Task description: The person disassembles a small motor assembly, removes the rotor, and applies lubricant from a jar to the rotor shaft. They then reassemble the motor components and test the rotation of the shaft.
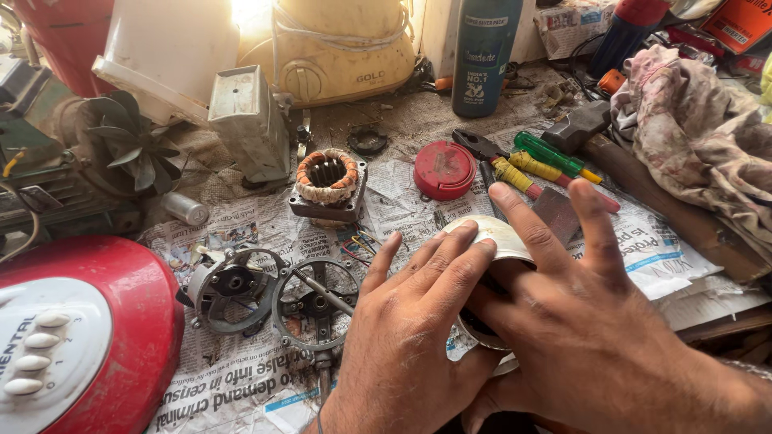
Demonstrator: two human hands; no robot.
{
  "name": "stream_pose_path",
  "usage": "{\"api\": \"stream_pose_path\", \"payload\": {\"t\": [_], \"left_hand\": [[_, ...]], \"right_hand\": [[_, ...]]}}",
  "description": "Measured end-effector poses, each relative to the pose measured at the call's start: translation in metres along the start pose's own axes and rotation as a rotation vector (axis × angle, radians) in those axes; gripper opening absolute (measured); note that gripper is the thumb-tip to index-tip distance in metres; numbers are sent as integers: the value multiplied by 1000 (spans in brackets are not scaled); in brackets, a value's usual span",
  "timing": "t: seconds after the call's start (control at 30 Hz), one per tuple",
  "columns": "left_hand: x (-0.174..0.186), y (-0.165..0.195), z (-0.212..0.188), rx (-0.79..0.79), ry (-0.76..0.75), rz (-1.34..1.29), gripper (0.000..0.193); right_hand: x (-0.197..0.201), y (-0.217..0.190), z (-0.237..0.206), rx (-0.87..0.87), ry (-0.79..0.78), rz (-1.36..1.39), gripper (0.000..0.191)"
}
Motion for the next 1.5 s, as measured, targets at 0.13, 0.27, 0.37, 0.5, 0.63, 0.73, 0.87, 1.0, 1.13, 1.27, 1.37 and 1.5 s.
{"api": "stream_pose_path", "payload": {"t": [0.13,0.27,0.37,0.5,0.63,0.73,0.87,1.0,1.13,1.27,1.37,1.5], "left_hand": [[0,1,-1,17,4,32,75],[1,0,0,14,15,27,73],[1,-4,-1,34,-4,-4,74],[-1,-1,-2,2,-13,-23,78],[-1,-1,-2,5,-16,-19,79],[-1,-1,-3,1,-15,-14,82],[-2,-2,-3,5,-23,-12,86],[-1,-2,-3,1,-18,-15,86],[-2,-2,-4,11,-14,-6,85],[-1,0,-4,19,0,7,84],[0,2,-4,13,33,23,80],[-2,1,-6,36,83,93,81]], "right_hand": [[-2,1,-3,24,-58,73,68],[6,-4,-8,74,-76,48,61],[6,-11,-18,78,-127,-94,69],[1,-13,-30,59,-182,-261,72],[-1,-13,-33,74,-174,-270,71],[0,-13,-32,52,-167,-232,68],[13,-15,-30,89,-137,-220,62],[45,-7,-34,1,43,-182,36],[58,17,-42,-234,41,-259,24],[61,25,-44,-309,22,-310,28],[57,24,-45,-327,44,-293,27],[39,27,-49,-343,-28,-207,61]]}}
Point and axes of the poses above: each hand's wrist, its own z-axis towards the middle knuckle, its own x-axis out of the back of the hand, y = z × x, the point moved 10 cm from there along z, towards the middle knuckle, and after that the axes turned 13 degrees about x, right-handed, at the moved point
